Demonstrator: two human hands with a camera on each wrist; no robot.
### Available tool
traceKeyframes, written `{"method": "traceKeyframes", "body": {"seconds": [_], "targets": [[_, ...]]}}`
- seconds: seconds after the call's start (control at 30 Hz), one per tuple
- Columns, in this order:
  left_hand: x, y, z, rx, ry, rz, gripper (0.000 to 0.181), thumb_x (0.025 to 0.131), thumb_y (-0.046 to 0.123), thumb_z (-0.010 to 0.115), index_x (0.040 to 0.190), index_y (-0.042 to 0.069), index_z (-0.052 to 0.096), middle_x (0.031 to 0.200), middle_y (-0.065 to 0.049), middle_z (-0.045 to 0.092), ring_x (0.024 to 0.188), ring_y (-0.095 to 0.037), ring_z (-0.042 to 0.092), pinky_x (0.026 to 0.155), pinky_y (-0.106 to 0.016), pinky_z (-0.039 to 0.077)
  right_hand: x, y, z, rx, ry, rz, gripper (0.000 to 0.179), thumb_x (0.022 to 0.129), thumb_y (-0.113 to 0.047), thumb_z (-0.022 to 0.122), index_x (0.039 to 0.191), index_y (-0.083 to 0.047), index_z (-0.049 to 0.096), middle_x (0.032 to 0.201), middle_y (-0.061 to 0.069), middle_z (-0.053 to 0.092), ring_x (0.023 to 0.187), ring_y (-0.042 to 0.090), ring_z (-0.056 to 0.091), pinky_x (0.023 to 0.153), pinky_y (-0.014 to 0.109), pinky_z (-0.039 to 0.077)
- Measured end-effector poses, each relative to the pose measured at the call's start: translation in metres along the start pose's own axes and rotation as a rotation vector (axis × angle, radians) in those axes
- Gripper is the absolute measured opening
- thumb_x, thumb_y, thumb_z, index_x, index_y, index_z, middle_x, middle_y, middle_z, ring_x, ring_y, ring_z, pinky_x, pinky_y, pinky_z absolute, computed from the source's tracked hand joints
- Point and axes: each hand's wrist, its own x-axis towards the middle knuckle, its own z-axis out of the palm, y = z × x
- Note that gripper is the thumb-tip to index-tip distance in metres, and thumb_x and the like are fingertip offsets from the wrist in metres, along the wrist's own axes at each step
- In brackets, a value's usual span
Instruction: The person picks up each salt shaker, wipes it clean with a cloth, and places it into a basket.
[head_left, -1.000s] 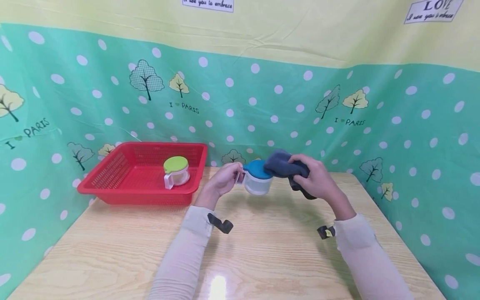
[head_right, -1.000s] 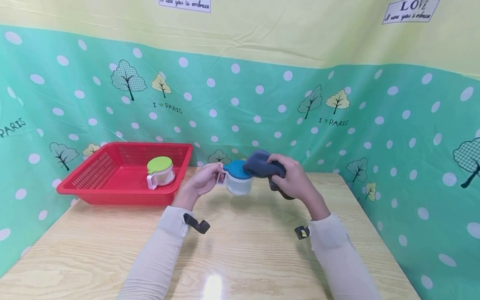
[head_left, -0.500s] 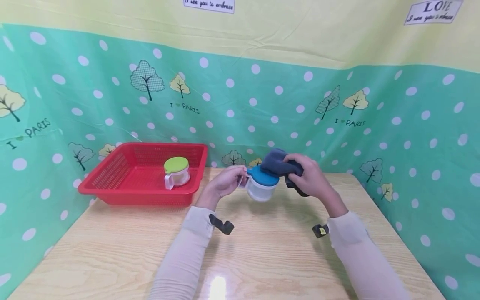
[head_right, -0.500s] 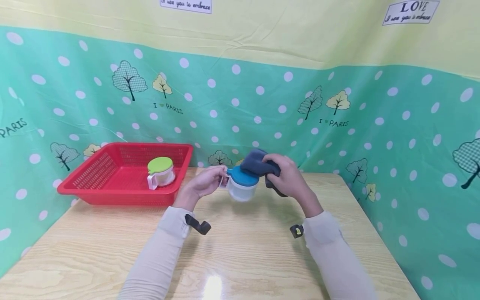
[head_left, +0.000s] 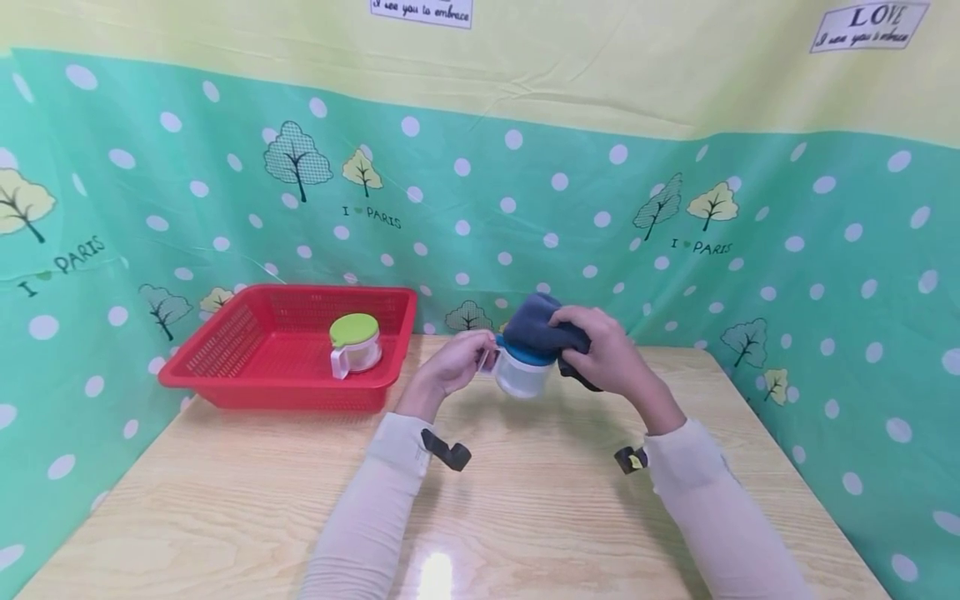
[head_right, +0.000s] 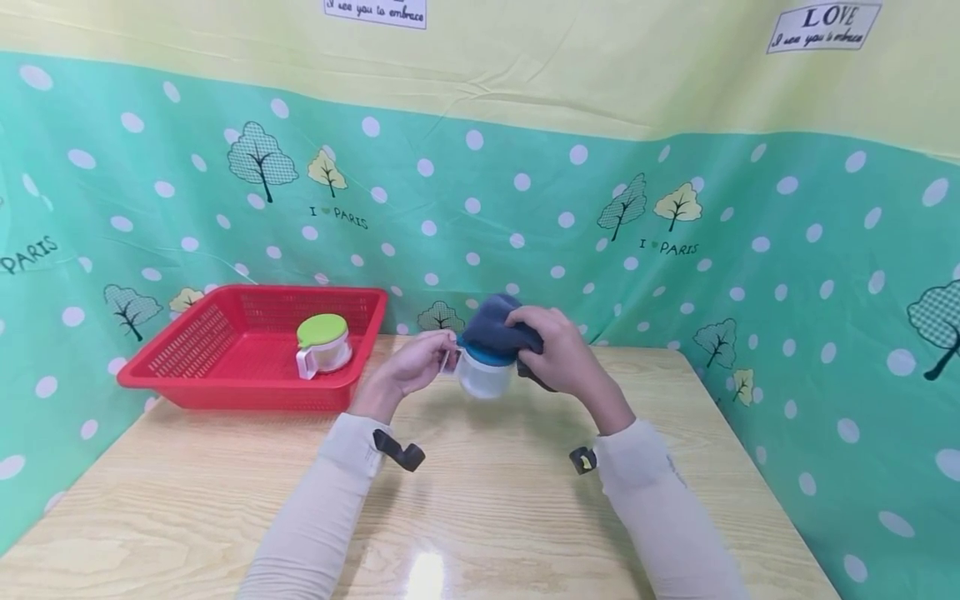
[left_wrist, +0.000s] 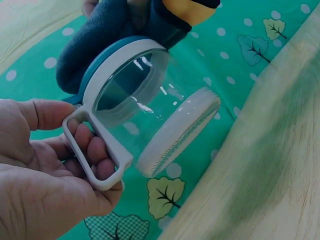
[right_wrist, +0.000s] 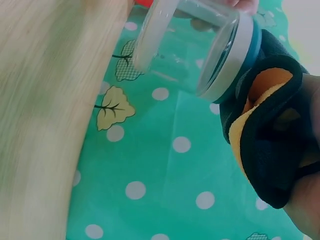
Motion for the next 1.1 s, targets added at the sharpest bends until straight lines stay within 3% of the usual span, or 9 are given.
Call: {"method": "traceKeyframes", "body": {"seconds": [0.43,0.67,0.83,1.1], "targets": [[0.002,-0.001,-0.001,-0.067,0.099,0.0,0.03,0.096,-0.002,0.042,0.069,0.006,0.052,0.07,-0.005,0.046,0.07,-0.02,0.042,0.07,-0.03,0.035,-0.004,-0.016,0.0,-0.046,0.0,-0.144,0.047,0.075,0.009,0.08,0.114,-0.014,0.067,0.123,0.009,0.069,0.108,0.031,0.061,0.089,0.05,0.048],[0.003,-0.001,-0.003,-0.1,0.119,-0.017,0.031,0.095,-0.002,0.042,0.068,0.008,0.053,0.067,-0.003,0.046,0.066,-0.018,0.042,0.067,-0.027,0.036,-0.013,-0.021,0.006,-0.144,0.039,-0.275,0.045,0.075,0.01,0.076,0.111,-0.015,0.068,0.122,0.013,0.068,0.098,0.034,0.057,0.077,0.049,0.053],[0.004,-0.002,-0.004,-0.121,0.135,-0.041,0.032,0.094,-0.003,0.043,0.067,0.01,0.052,0.069,-0.002,0.046,0.066,-0.015,0.043,0.066,-0.026,0.037,-0.021,-0.018,0.011,-0.217,0.056,-0.359,0.046,0.074,0.007,0.081,0.111,-0.018,0.069,0.124,0.014,0.067,0.093,0.033,0.057,0.072,0.047,0.054],[0.004,-0.001,-0.004,-0.131,0.147,-0.071,0.03,0.092,-0.003,0.043,0.067,0.011,0.051,0.067,-0.001,0.047,0.064,-0.015,0.043,0.065,-0.025,0.037,-0.034,-0.01,0.01,-0.226,0.044,-0.361,0.049,0.071,0.007,0.084,0.11,-0.019,0.069,0.125,0.014,0.066,0.091,0.031,0.055,0.07,0.046,0.053]]}}
